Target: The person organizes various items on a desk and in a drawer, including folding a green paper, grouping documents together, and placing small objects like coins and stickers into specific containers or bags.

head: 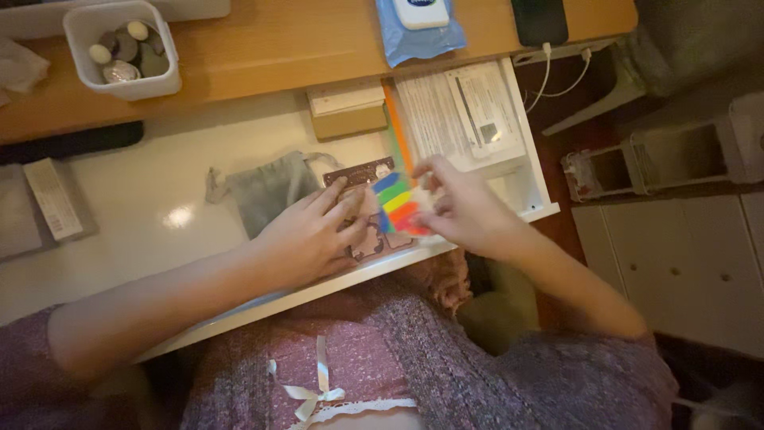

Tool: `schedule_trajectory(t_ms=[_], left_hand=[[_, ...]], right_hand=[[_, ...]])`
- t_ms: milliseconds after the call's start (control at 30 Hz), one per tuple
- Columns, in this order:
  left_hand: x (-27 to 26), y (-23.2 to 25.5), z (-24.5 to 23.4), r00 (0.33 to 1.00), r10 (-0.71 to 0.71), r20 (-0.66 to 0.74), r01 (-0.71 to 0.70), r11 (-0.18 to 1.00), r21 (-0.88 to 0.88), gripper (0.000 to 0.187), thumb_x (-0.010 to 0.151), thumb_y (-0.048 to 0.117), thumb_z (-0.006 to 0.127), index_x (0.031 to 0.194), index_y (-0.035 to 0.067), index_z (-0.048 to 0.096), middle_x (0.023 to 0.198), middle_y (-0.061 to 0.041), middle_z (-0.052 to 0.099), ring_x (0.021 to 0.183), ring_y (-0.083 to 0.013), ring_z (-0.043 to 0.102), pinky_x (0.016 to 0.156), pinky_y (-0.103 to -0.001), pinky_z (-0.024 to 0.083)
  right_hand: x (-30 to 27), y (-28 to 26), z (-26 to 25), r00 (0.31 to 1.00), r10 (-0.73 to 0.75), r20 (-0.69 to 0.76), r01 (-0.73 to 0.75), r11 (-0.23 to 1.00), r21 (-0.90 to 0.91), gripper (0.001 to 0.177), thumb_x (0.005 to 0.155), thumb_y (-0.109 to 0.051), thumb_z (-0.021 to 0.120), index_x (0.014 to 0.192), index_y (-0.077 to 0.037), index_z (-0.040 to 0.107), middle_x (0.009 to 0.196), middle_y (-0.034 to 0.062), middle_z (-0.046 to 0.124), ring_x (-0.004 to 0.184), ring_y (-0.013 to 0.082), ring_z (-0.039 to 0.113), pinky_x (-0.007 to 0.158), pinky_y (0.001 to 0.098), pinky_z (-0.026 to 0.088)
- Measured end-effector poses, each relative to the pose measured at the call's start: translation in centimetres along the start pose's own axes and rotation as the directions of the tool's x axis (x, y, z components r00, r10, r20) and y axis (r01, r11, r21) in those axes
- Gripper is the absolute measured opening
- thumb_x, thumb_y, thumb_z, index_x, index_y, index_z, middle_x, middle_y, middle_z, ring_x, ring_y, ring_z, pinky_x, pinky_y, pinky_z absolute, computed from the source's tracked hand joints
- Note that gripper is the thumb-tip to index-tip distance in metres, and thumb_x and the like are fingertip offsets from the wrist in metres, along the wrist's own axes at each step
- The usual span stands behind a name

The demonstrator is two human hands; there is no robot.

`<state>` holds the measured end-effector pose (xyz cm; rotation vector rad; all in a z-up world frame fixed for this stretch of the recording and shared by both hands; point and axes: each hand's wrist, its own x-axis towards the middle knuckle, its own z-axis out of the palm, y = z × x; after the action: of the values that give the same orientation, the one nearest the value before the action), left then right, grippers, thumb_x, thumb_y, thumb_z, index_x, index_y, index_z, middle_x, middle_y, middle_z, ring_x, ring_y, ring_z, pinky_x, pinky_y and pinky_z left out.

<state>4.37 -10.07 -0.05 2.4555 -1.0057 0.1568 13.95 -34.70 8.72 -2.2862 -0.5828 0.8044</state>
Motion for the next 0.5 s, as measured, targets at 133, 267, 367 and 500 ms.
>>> schedule_trajectory(t_ms=[133,267,367,500], left_hand=[[-0.1,0.1,0.2,0.999,-0.019,-0.036,0.018,0.999,-0.040,0.066,0.074,0.045,0.076,0.120,0.001,0.062,0.132,-0.027,0.054,0.128,-0.0521,0.047,0.107,-0.053,0.042],[-0.5,0.1,0.6,0.977,0.214,-0.012,-0.213,0.976,0.048,0.035,0.082,0.040,0.077,0.105,0.018,0.064,0.128,-0.024,0.056,0.131,-0.0489,0.050,0.116,-0.066,0.039],[-0.6,0.1,0.6,0.991,-0.079,-0.112,0.059,0.983,-0.174,0.063,0.079,0.035,0.079,0.123,-0.005,0.057,0.123,-0.027,0.056,0.123,-0.0446,0.053,0.097,-0.046,0.051],[-0.5,0.3,0.4,0.993,-0.099,-0.068,0.096,0.994,-0.055,0.054,0.077,0.027,0.077,0.121,0.000,0.060,0.121,-0.020,0.057,0.112,-0.0359,0.060,0.093,-0.044,0.054]], right_hand=[[0.4,-0.3,2.2,0.978,0.208,0.001,-0.206,0.970,-0.130,0.068,0.081,-0.008,0.075,0.141,-0.013,0.044,0.090,0.0148,0.070,0.070,0.0271,0.074,0.062,0.0359,0.056],[-0.3,0.1,2.4,0.979,-0.172,-0.112,0.127,0.935,-0.330,0.068,0.076,-0.007,0.086,0.135,-0.007,0.050,0.090,0.0179,0.067,0.084,0.0332,0.067,0.072,0.0406,0.053],[-0.3,0.2,2.6,0.998,-0.025,-0.051,0.019,0.992,-0.126,0.064,0.078,-0.006,0.081,0.134,-0.010,0.050,0.090,0.0149,0.069,0.083,0.0275,0.072,0.075,0.0362,0.058],[-0.6,0.0,3.3,0.988,-0.145,-0.047,0.136,0.980,-0.145,0.068,0.078,0.000,0.075,0.141,-0.012,0.052,0.108,0.0155,0.065,0.090,0.0300,0.070,0.079,0.0369,0.058]])
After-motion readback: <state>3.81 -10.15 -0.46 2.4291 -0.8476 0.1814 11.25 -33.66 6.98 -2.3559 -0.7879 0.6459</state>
